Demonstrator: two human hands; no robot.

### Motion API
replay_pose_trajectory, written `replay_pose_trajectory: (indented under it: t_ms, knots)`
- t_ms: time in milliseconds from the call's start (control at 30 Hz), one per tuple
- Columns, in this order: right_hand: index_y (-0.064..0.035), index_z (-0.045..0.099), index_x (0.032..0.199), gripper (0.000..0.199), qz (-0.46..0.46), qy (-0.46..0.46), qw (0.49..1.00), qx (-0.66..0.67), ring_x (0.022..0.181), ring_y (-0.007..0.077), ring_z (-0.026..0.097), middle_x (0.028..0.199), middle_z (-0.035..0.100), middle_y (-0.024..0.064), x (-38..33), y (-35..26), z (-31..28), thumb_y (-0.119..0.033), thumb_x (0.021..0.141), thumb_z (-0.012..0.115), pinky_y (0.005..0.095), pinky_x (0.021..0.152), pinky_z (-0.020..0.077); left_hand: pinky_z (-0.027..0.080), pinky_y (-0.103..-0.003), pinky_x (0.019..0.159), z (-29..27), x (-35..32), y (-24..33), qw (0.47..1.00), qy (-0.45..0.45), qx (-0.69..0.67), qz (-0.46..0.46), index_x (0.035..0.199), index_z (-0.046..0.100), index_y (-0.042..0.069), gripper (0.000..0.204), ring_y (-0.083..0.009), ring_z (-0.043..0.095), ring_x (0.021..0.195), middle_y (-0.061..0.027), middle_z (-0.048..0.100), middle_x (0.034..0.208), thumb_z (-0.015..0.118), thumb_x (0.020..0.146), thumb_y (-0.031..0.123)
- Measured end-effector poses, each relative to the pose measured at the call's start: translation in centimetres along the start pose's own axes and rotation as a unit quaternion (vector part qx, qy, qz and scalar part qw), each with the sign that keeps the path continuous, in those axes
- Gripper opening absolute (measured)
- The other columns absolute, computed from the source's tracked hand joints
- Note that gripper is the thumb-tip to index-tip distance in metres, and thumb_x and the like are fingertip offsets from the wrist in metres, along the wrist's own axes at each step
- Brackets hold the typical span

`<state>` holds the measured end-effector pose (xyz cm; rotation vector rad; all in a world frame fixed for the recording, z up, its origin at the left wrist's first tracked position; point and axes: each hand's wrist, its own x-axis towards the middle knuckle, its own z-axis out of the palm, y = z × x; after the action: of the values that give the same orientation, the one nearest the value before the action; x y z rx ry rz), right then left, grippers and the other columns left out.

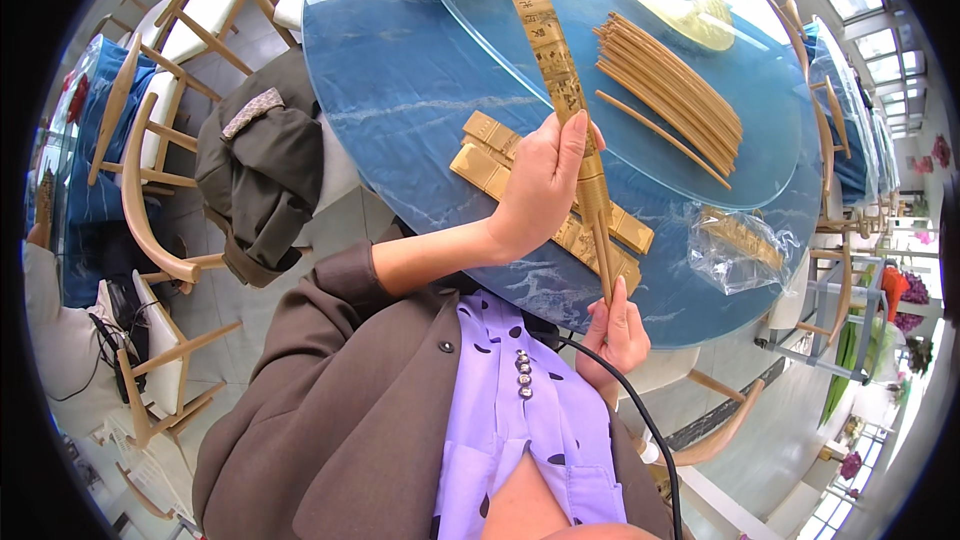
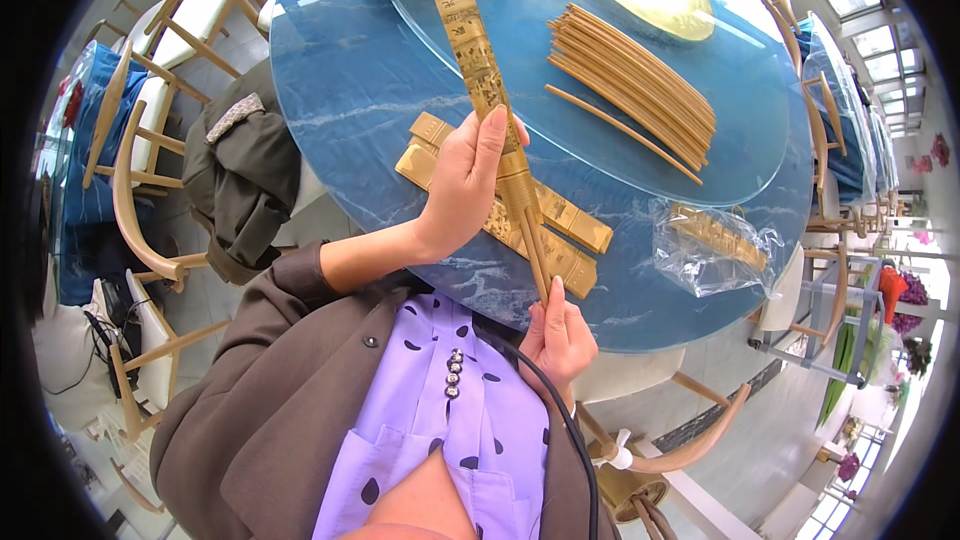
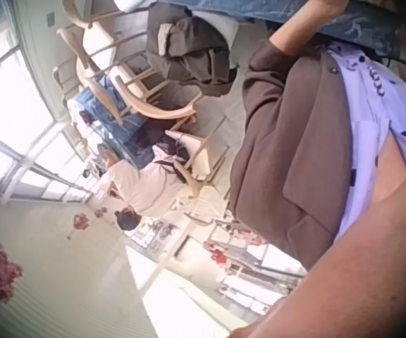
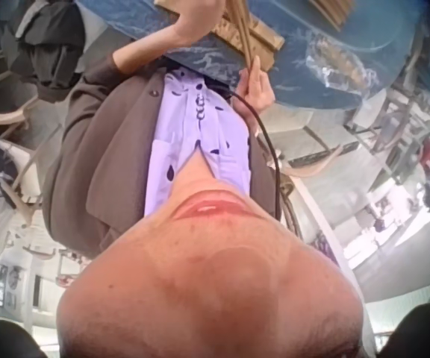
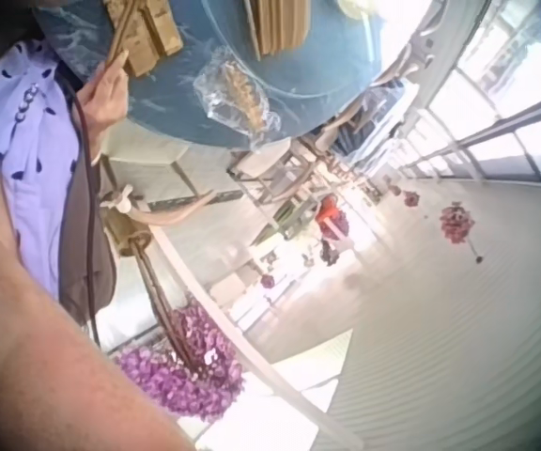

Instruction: The person repeatedly picks up thin bamboo strips and inserts them into slots on rectangular bamboo pieces, then places the assembled units on a stack. The process is repeated multiple times at a glass table.

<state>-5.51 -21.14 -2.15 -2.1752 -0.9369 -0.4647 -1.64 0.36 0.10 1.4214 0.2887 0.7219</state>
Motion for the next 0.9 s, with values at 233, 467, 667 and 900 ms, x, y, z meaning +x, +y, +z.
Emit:
replay_pose_trajectory:
  t_ms: [233,467,667,900]
  knots:
    - [-0.0012,0.076,0.109,0.036,-0.109,-0.004,0.994,-0.009,0.066,0.0211,0.067,0.087,0.07,0.0099,1.3,-0.8,-1.2,-0.001,0.074,0.084,0.0295,0.059,0.0535,0.038,-0.024,0.061,-1.0,1.1,0.2,0.999,-0.026,0.021,-0.029,0.091,0.064,0.005,0.044,-0.005,0.043,0.067,0.0029,0.05,0.072,0.041,0.112,0.036]
    - [-0.0025,0.077,0.101,0.036,-0.15,-0.031,0.987,0.038,0.069,0.0235,0.069,0.084,0.07,0.0094,2.8,-1.2,-0.4,-0.001,0.065,0.086,0.0311,0.059,0.0543,0.041,-0.028,0.065,-1.5,1.3,0.1,0.997,-0.045,0.053,-0.023,0.092,0.062,0.004,0.044,-0.0096,0.047,0.069,-0.0013,0.054,0.073,0.04,0.112,0.036]
    - [-0.0056,0.077,0.1,0.032,-0.154,-0.015,0.987,0.04,0.067,0.0201,0.066,0.083,0.068,0.0056,3.6,-1.6,0.8,-0.008,0.07,0.087,0.0297,0.058,0.0524,0.042,-0.031,0.068,-1.2,-0.7,-0.1,0.989,-0.115,0.06,-0.071,0.093,0.06,0.003,0.043,-0.0126,0.05,0.072,-0.0041,0.056,0.077,0.04,0.112,0.036]
    - [-0.0075,0.077,0.099,0.034,-0.141,0.003,0.989,0.05,0.064,0.0193,0.063,0.08,0.066,0.0035,4.8,-1.8,1.0,-0.013,0.068,0.09,0.0298,0.055,0.0502,0.042,-0.028,0.067,-1.1,-0.9,-1.4,0.987,-0.141,0.05,-0.052,0.093,0.061,0.003,0.042,-0.0102,0.049,0.071,-0.0031,0.057,0.078,0.041,0.111,0.035]
